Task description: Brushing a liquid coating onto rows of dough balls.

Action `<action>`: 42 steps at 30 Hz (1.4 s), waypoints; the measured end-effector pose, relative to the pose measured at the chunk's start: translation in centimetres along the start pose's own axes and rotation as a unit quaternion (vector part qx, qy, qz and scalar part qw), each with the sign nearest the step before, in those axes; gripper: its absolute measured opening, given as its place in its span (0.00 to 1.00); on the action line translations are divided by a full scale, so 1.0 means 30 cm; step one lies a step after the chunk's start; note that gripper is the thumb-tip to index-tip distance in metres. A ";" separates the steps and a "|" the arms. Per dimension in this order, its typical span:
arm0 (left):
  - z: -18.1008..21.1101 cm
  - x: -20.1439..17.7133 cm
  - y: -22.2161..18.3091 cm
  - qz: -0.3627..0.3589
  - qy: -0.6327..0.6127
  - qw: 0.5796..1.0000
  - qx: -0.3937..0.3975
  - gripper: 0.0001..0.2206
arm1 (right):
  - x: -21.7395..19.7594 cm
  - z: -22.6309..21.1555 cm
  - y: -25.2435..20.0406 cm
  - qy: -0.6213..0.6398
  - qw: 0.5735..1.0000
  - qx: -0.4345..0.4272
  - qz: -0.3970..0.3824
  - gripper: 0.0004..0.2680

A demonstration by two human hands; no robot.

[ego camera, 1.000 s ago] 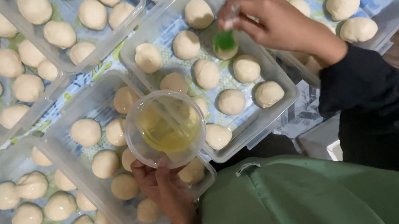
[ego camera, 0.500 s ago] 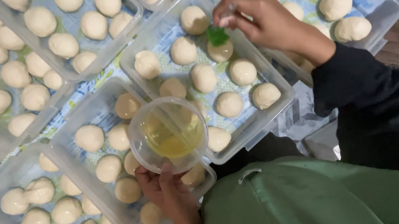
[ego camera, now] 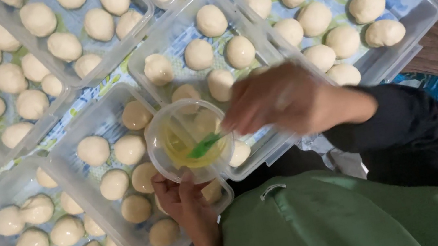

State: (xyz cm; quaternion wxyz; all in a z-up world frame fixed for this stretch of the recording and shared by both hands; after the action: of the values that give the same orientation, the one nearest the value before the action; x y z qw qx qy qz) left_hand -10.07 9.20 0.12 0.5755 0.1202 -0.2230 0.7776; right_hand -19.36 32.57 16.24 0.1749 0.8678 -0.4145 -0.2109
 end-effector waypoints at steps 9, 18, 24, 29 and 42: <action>-0.056 0.000 0.020 -0.016 0.024 0.999 -0.027 0.12 | 0.054 0.124 -0.046 -0.032 0.999 0.015 -0.024 0.05; -0.047 0.014 0.035 -0.026 0.020 0.999 -0.022 0.11 | -0.368 0.322 -0.084 0.016 0.933 0.068 0.352 0.05; -0.040 0.018 0.031 -0.031 0.014 0.999 -0.024 0.11 | -0.318 0.461 -0.025 -0.143 0.951 0.062 0.268 0.04; -0.048 -0.005 0.032 -0.014 0.021 0.999 -0.033 0.12 | -0.310 0.457 -0.017 -0.282 0.913 0.069 0.285 0.04; -0.043 -0.023 0.035 -0.019 -0.008 1.000 -0.019 0.11 | -0.195 0.430 0.023 -0.351 0.914 0.048 0.196 0.05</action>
State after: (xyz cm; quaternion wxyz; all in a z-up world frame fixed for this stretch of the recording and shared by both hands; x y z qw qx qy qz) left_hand -10.77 9.00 -1.53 0.5908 0.1201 -0.2403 0.7607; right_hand -29.71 35.14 6.90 0.0145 0.6468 -0.6205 -0.4433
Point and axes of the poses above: each hand's wrist, its own y-axis towards the middle knuckle, its own x-axis out of the palm, z = x × y, the point moved 6 cm from there along y, towards the middle knuckle, and after that the axes turned 2 degrees about -z, right-handed, at the moved point
